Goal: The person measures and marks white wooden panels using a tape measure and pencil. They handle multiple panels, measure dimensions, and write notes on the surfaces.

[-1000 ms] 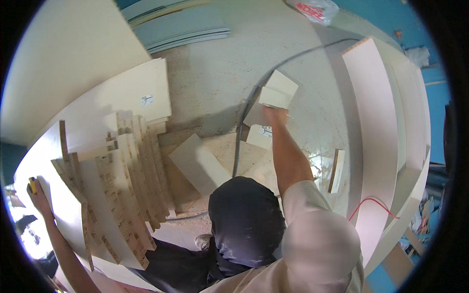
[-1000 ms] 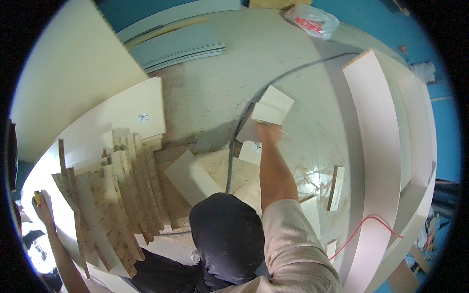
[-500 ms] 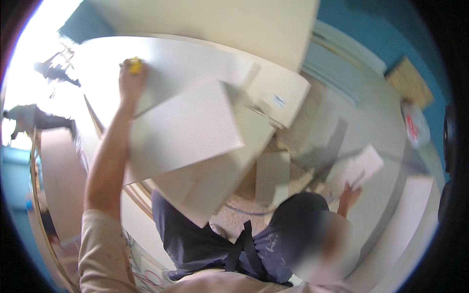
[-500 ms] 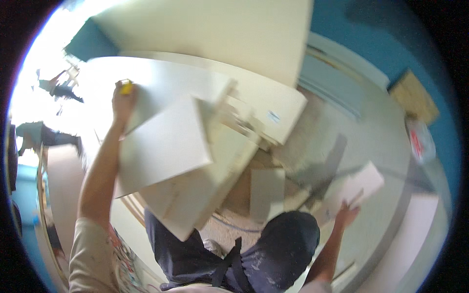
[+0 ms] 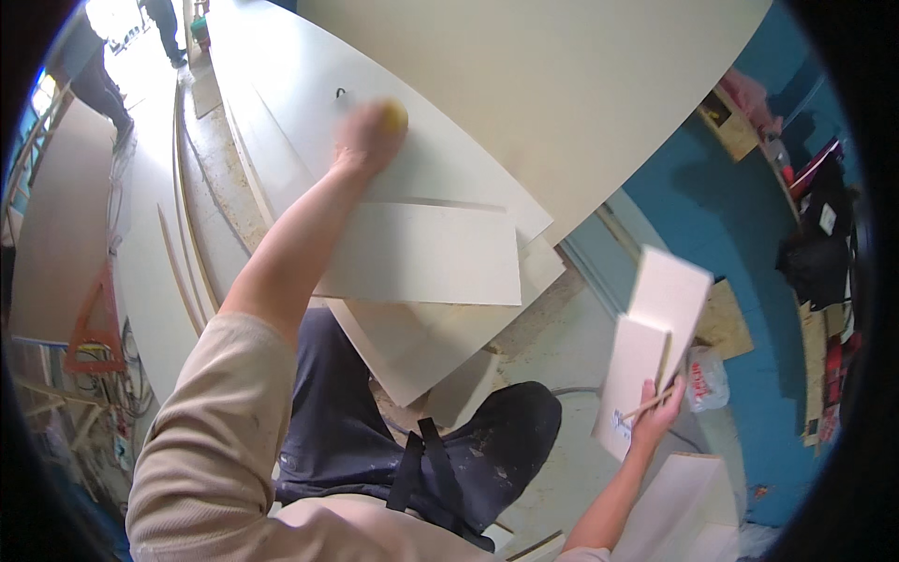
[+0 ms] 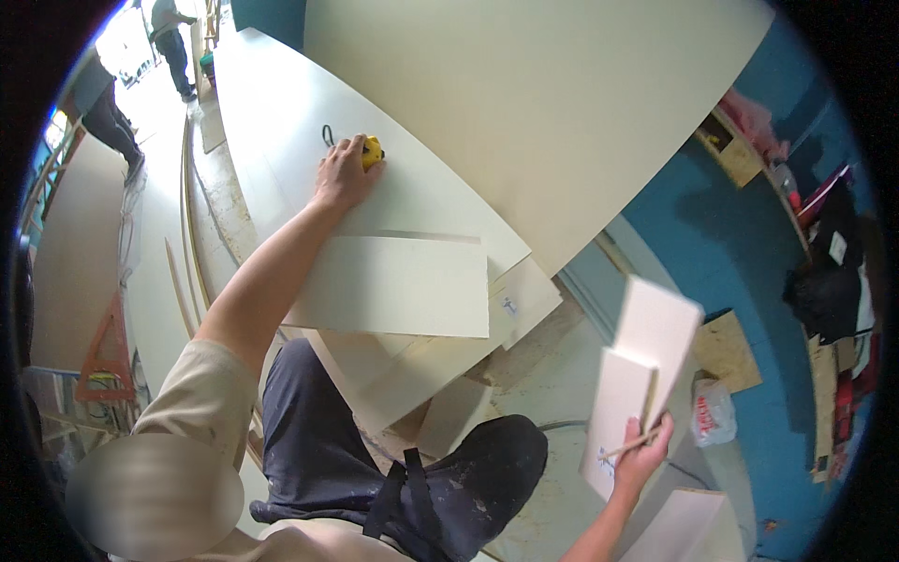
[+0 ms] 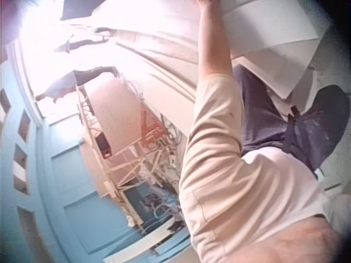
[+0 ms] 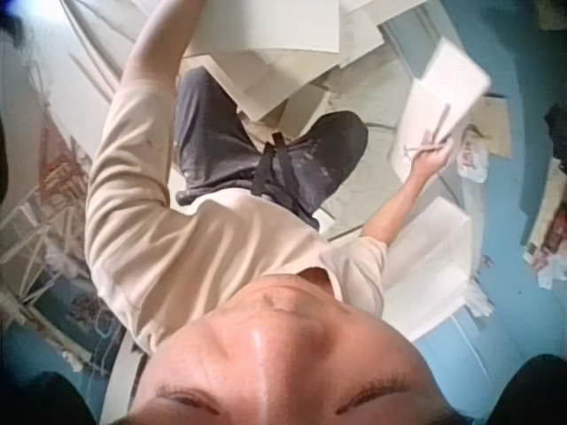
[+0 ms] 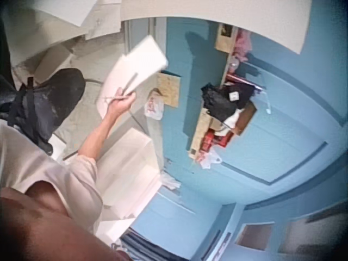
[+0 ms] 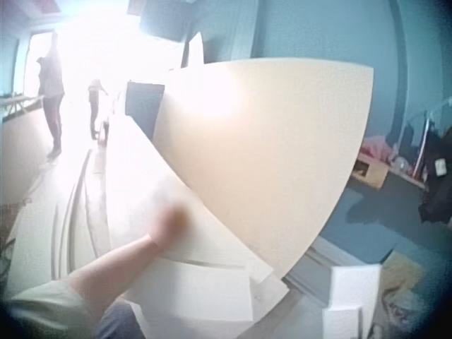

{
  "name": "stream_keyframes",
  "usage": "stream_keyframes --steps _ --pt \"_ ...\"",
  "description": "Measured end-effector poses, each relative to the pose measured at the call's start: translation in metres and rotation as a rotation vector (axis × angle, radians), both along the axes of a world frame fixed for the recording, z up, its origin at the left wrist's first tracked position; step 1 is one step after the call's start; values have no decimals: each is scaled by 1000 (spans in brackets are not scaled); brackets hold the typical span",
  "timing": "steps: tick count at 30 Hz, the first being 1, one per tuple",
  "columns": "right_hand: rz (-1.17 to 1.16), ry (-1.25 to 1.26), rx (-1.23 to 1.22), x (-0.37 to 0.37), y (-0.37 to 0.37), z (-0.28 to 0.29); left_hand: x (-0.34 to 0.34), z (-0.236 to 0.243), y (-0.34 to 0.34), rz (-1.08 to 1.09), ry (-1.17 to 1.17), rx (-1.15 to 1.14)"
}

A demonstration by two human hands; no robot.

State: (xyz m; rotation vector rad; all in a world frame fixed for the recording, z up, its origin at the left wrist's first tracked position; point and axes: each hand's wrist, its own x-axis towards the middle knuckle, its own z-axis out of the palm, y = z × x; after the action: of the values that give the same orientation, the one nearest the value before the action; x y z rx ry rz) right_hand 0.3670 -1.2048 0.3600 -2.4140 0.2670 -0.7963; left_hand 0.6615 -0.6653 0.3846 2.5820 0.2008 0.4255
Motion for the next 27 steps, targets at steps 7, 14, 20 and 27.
stream_keyframes --steps 7,14,20,27 --pt "889 -270 -564 83 221 157 -3 -4 73 -81 -118 -275" --pt "1032 -312 -734 114 313 90 -88 37 207 87 -238 -1104" --pt "1054 -183 -297 92 279 68 -236 -8 218 106 -238 -1224" --pt "342 255 633 121 226 18 -236 -19 95 -48 -281 -1499"
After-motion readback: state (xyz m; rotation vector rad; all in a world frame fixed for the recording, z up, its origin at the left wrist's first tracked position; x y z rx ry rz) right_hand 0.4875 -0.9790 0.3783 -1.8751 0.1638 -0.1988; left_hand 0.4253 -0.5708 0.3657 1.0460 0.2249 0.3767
